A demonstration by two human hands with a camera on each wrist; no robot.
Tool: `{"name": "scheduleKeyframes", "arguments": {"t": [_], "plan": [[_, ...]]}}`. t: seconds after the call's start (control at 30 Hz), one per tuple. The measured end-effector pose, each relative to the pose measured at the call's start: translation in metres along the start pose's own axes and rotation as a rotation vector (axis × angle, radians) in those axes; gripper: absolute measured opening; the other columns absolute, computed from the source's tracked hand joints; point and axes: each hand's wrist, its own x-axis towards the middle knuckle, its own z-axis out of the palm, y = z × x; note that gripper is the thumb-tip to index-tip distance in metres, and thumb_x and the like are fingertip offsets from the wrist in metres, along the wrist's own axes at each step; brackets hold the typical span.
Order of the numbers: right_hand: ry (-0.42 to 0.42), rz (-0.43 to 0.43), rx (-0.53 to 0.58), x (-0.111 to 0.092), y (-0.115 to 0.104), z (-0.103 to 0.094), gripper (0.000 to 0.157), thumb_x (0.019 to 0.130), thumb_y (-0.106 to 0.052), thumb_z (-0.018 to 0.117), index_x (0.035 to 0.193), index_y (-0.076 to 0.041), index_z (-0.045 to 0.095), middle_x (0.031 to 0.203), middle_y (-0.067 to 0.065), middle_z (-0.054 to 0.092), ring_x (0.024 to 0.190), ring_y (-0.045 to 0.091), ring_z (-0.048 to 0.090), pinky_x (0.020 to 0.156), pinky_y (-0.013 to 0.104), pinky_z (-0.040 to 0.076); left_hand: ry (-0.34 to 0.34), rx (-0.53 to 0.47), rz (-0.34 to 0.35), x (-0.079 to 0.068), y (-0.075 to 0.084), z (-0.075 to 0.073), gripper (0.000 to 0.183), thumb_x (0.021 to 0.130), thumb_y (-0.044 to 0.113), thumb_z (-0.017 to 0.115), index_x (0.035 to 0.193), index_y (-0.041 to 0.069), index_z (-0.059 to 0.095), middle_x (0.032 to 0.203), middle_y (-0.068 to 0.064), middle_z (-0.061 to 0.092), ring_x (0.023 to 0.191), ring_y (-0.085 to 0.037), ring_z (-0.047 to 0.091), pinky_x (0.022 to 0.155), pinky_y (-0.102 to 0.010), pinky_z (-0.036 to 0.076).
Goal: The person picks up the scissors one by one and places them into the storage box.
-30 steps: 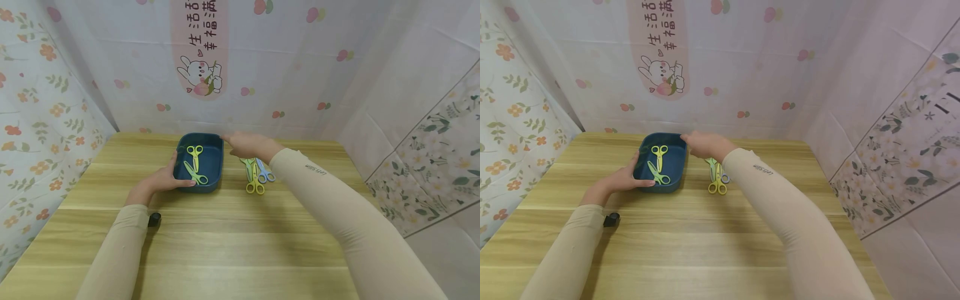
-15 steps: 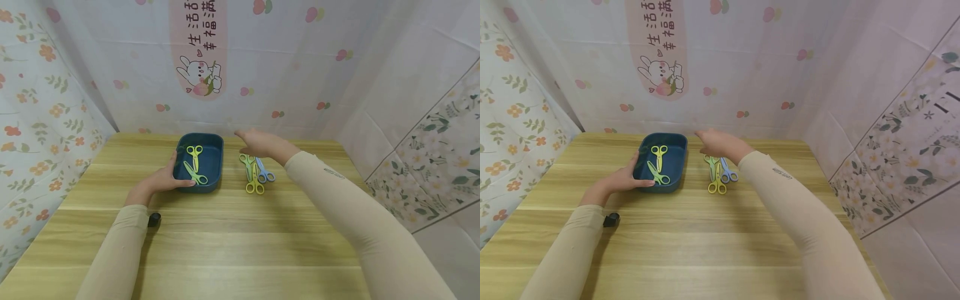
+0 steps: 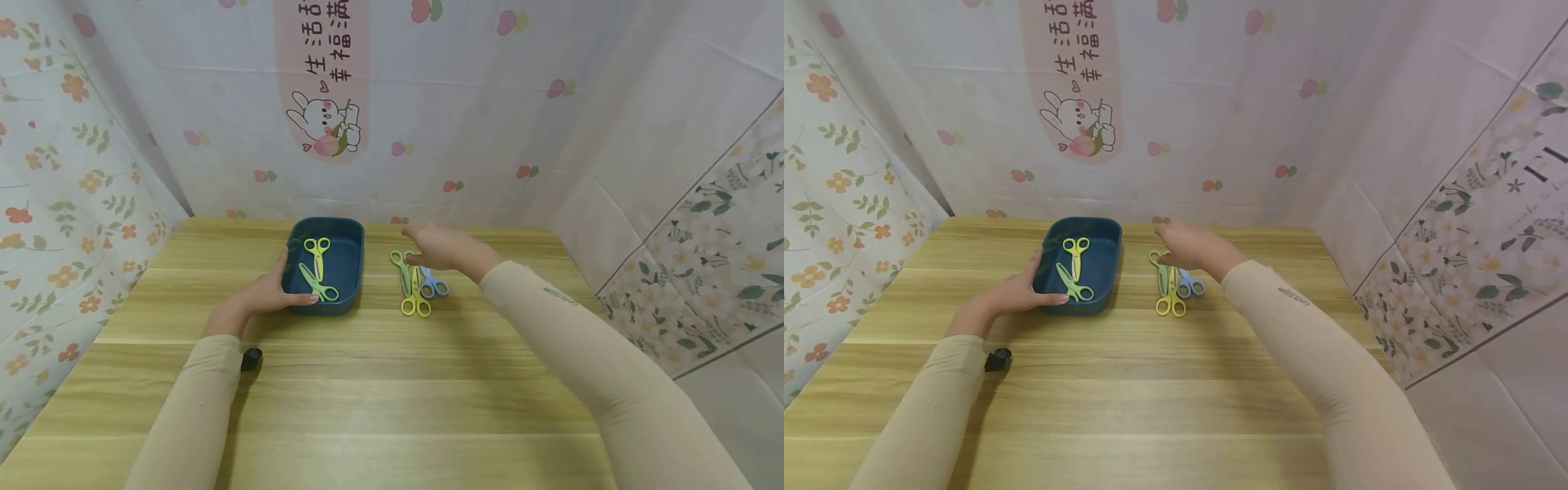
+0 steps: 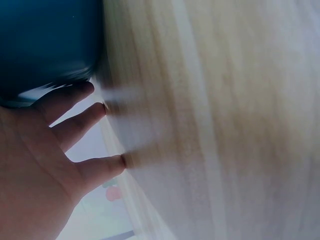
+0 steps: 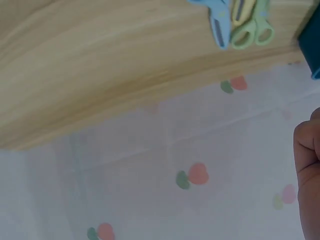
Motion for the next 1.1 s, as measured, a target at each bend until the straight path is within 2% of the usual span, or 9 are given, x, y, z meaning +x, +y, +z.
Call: {"name": "scheduleKeyframes", "arguments": {"t": [0.17, 0.27, 0.43, 0.57, 0.67, 0.77, 0.97, 1.1], "plan": [[-0.016, -0.008, 0.015, -0.004, 0.01, 0.02, 0.065, 0.107, -0.036, 0.066, 0.155, 0.003, 0.048, 0.143, 0.023, 0.066, 0.127, 0.036, 0.069, 0.113, 0.051, 0.054, 0.0, -0.002, 0.003, 0.001, 0.0, 0.0, 0.145, 0.084, 0.076, 0.075, 0.165, 0.015, -0.029, 0.173, -0.038, 0.009, 0.158, -0.059, 0.025, 0.126, -0.071, 0.029], [-0.011, -0.007, 0.027, -0.005, 0.017, 0.032, 0.062, 0.106, -0.034, 0.067, 0.152, 0.005, 0.051, 0.137, 0.024, 0.07, 0.123, 0.036, 0.072, 0.111, 0.05, 0.055, -0.004, -0.003, 0.006, 0.0, 0.0, 0.0, 0.145, 0.084, 0.075, 0.075, 0.165, 0.015, -0.029, 0.173, -0.038, 0.008, 0.158, -0.059, 0.024, 0.126, -0.071, 0.028], [-0.012, 0.031, 0.05, -0.004, 0.025, 0.049, 0.061, 0.106, -0.033, 0.067, 0.152, 0.005, 0.052, 0.138, 0.022, 0.07, 0.121, 0.031, 0.072, 0.112, 0.05, 0.055, -0.01, -0.005, 0.0, -0.001, 0.0, 0.0, 0.146, 0.084, 0.075, 0.075, 0.165, 0.015, -0.03, 0.173, -0.038, 0.009, 0.158, -0.059, 0.024, 0.126, -0.071, 0.029], [0.002, 0.061, 0.059, -0.005, 0.03, 0.062, 0.048, 0.106, -0.031, 0.069, 0.138, 0.004, 0.062, 0.118, 0.016, 0.075, 0.101, 0.023, 0.071, 0.099, 0.045, 0.059, -0.01, -0.012, 0.0, -0.001, 0.0, 0.0, 0.145, 0.084, 0.075, 0.075, 0.165, 0.015, -0.03, 0.173, -0.038, 0.009, 0.158, -0.059, 0.024, 0.126, -0.071, 0.028], [0.027, 0.063, 0.077, -0.007, 0.032, 0.069, 0.032, 0.104, -0.028, 0.071, 0.117, 0.001, 0.068, 0.093, 0.008, 0.067, 0.083, 0.019, 0.06, 0.078, 0.038, 0.054, -0.011, -0.004, -0.001, -0.001, -0.001, 0.0, 0.146, 0.084, 0.076, 0.075, 0.165, 0.015, -0.03, 0.173, -0.038, 0.008, 0.158, -0.059, 0.024, 0.126, -0.071, 0.029], [0.036, 0.079, 0.096, -0.008, 0.034, 0.075, 0.027, 0.102, -0.027, 0.072, 0.109, -0.001, 0.068, 0.083, 0.003, 0.057, 0.076, 0.018, 0.053, 0.07, 0.033, 0.045, -0.009, 0.001, -0.002, 0.0, -0.003, 0.001, 0.146, 0.083, 0.077, 0.074, 0.165, 0.015, -0.03, 0.173, -0.038, 0.009, 0.157, -0.059, 0.024, 0.125, -0.071, 0.029], [0.032, 0.102, 0.125, -0.004, 0.037, 0.082, 0.023, 0.101, -0.027, 0.073, 0.101, -0.004, 0.067, 0.08, 0.001, 0.054, 0.073, 0.016, 0.05, 0.067, 0.031, 0.043, 0.001, -0.01, 0.001, 0.001, -0.004, 0.001, 0.145, 0.084, 0.075, 0.075, 0.165, 0.016, -0.03, 0.173, -0.039, 0.01, 0.157, -0.059, 0.025, 0.126, -0.071, 0.029], [0.032, 0.11, 0.106, -0.004, 0.04, 0.085, 0.022, 0.102, -0.024, 0.071, 0.096, -0.005, 0.063, 0.077, 0.0, 0.049, 0.073, 0.016, 0.05, 0.068, 0.031, 0.043, 0.003, -0.021, -0.002, 0.002, -0.005, 0.001, 0.146, 0.083, 0.077, 0.074, 0.165, 0.017, -0.03, 0.174, -0.037, 0.008, 0.159, -0.058, 0.023, 0.127, -0.071, 0.028]]}}
